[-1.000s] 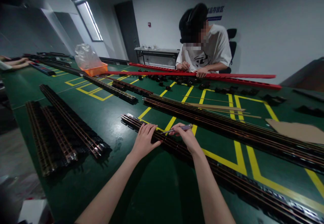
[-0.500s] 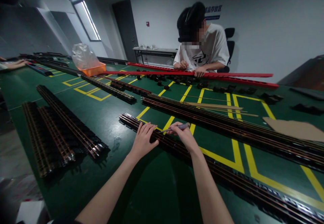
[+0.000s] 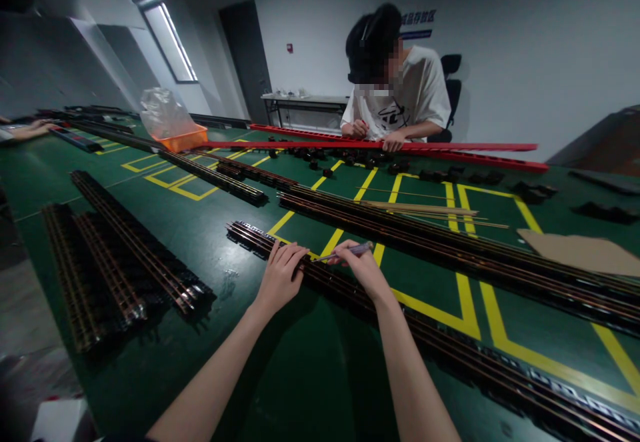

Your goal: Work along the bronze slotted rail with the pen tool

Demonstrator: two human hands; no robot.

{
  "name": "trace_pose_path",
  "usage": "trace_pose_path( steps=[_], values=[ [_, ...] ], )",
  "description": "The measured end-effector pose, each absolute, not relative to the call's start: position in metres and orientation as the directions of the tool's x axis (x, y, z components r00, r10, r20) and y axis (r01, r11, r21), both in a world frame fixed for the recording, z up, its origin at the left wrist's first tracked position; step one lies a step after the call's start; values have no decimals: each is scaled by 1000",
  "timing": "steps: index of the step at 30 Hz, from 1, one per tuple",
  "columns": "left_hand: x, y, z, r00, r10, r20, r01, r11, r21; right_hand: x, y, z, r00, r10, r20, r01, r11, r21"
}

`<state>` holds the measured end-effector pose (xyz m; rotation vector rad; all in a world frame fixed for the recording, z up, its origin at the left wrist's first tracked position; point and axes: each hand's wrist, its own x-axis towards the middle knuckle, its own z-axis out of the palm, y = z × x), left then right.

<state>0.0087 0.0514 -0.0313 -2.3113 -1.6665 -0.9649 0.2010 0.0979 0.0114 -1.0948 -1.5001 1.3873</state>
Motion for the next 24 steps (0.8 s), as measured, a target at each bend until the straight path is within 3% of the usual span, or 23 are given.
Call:
trace_pose_path(
  steps=[24],
  values=[
    [9, 51, -30, 155, 809, 566, 914, -336, 229, 206, 98, 9, -273, 962, 5, 66, 24, -998]
  ],
)
